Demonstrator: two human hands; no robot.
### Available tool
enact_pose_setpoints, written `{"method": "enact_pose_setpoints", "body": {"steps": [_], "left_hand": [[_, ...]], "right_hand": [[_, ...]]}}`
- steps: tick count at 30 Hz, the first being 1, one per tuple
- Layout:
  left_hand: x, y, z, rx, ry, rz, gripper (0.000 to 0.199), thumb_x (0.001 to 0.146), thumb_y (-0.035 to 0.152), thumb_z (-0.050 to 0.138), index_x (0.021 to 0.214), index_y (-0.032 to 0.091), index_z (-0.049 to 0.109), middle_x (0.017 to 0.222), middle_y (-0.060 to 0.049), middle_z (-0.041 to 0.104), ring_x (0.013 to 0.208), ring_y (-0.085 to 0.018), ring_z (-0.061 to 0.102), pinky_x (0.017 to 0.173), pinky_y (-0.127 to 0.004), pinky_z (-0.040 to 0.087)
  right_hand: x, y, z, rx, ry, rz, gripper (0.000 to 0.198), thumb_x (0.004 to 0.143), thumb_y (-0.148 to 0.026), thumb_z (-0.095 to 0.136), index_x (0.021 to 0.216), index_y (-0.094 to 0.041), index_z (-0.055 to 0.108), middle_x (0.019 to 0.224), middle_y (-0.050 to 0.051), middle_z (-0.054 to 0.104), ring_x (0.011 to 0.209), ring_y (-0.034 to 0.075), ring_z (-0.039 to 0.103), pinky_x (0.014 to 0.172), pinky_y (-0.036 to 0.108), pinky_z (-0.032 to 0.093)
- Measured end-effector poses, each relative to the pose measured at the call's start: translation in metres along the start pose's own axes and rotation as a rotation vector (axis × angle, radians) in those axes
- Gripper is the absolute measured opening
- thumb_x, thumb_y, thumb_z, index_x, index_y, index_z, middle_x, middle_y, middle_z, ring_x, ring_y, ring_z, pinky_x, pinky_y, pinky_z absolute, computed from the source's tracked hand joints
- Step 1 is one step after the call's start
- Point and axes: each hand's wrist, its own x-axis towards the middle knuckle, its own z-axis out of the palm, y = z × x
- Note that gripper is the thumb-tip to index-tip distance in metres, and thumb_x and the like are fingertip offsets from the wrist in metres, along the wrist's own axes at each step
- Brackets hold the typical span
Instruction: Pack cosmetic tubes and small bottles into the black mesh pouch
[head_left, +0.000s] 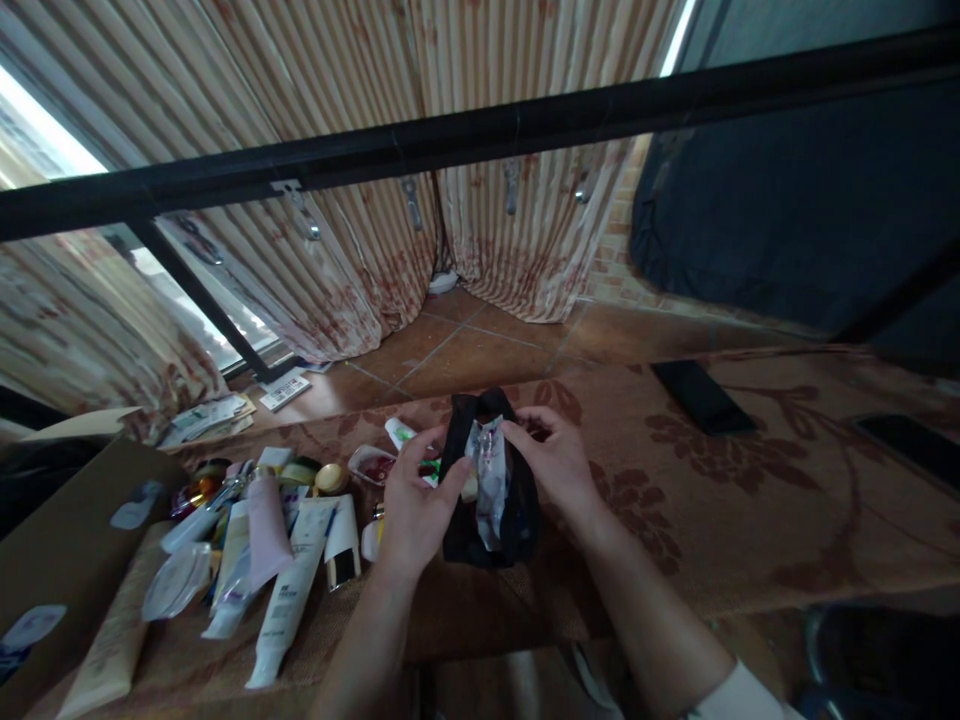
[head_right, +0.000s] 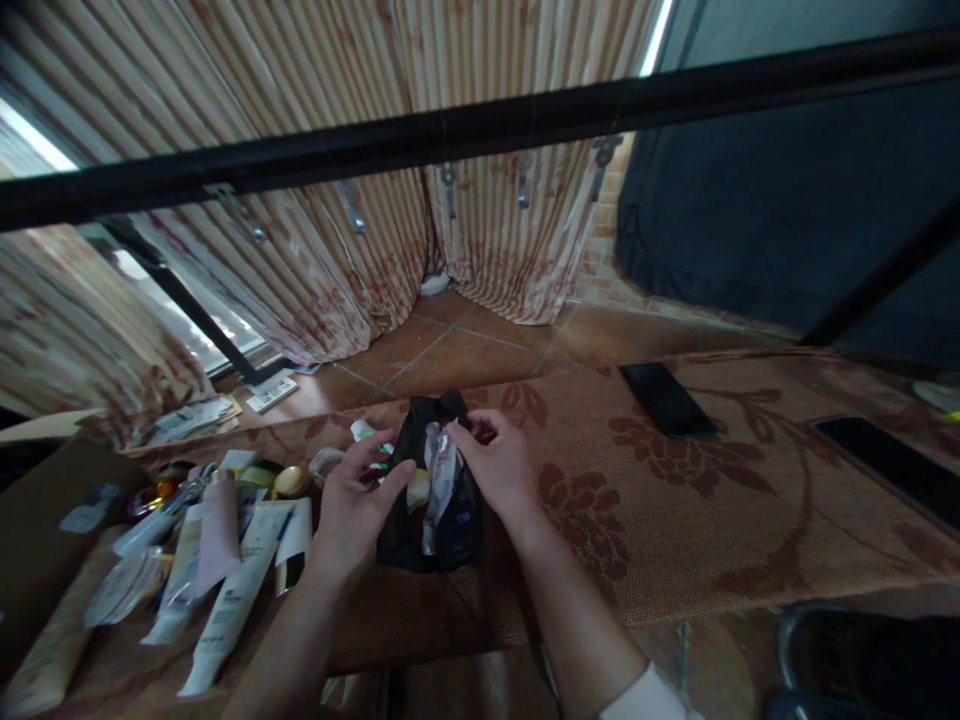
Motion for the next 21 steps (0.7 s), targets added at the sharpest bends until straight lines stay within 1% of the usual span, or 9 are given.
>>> {"method": "enact_pose_setpoints", "body": {"steps": [2,3,7,11,14,17,21], "left_hand": [[-0.001,-0.003,0.002,-0.08,-0.028,-0.105,0.045,0.067,0.031,0.075,0.11,0.02,0.066,0.101,-0.006,0.068,0.087,-0.019,0.064,0.08,-0.031,0.049],[-0.001,-0.005,0.003,-0.116,-0.034,-0.136,0.045,0.066,0.03,0.076,0.108,0.019,0.066,0.098,-0.006,0.069,0.084,-0.018,0.064,0.078,-0.03,0.049],[0.002,-0.01,0.003,-0.202,-0.042,-0.182,0.041,0.066,0.028,0.074,0.105,0.017,0.067,0.089,-0.004,0.069,0.076,-0.015,0.063,0.072,-0.026,0.048],[0.005,-0.012,0.001,-0.26,-0.024,-0.239,0.038,0.066,0.028,0.074,0.101,0.015,0.068,0.085,-0.005,0.069,0.077,-0.015,0.063,0.073,-0.026,0.047],[0.006,-0.012,0.001,-0.306,-0.022,-0.259,0.036,0.065,0.027,0.074,0.099,0.015,0.069,0.086,-0.005,0.07,0.079,-0.016,0.064,0.074,-0.027,0.048],[0.005,-0.012,0.002,-0.331,-0.013,-0.264,0.036,0.065,0.027,0.074,0.098,0.015,0.069,0.088,-0.006,0.071,0.082,-0.016,0.064,0.077,-0.027,0.048],[0.005,-0.011,0.003,-0.355,-0.018,-0.292,0.037,0.066,0.032,0.074,0.099,0.014,0.069,0.097,-0.007,0.071,0.084,-0.017,0.064,0.077,-0.027,0.048]], "right_hand": [[0.0,0.002,0.0,-0.003,-0.036,0.013,0.027,0.067,-0.042,0.071,0.081,-0.018,0.07,0.073,0.002,0.069,0.062,0.015,0.059,0.059,0.026,0.045],[0.0,0.002,-0.001,0.015,-0.041,0.029,0.025,0.068,-0.041,0.07,0.078,-0.018,0.07,0.071,0.001,0.068,0.062,0.015,0.058,0.058,0.026,0.044],[0.001,0.0,-0.003,0.15,-0.024,0.129,0.024,0.065,-0.042,0.07,0.07,-0.018,0.069,0.064,0.0,0.066,0.058,0.014,0.056,0.055,0.025,0.041],[0.0,-0.002,-0.003,0.295,-0.041,0.215,0.024,0.059,-0.041,0.073,0.065,-0.019,0.066,0.059,-0.002,0.062,0.053,0.013,0.052,0.052,0.024,0.039],[-0.001,-0.003,-0.002,0.388,-0.04,0.278,0.026,0.059,-0.043,0.071,0.064,-0.02,0.06,0.055,-0.003,0.059,0.047,0.012,0.05,0.049,0.025,0.04],[-0.002,-0.006,-0.003,0.45,-0.046,0.309,0.028,0.059,-0.045,0.07,0.064,-0.022,0.054,0.054,-0.004,0.057,0.046,0.012,0.049,0.048,0.025,0.04],[-0.003,-0.012,-0.004,0.488,-0.102,0.319,0.026,0.062,-0.042,0.069,0.06,-0.021,0.053,0.052,-0.005,0.052,0.043,0.009,0.04,0.043,0.022,0.033]]}}
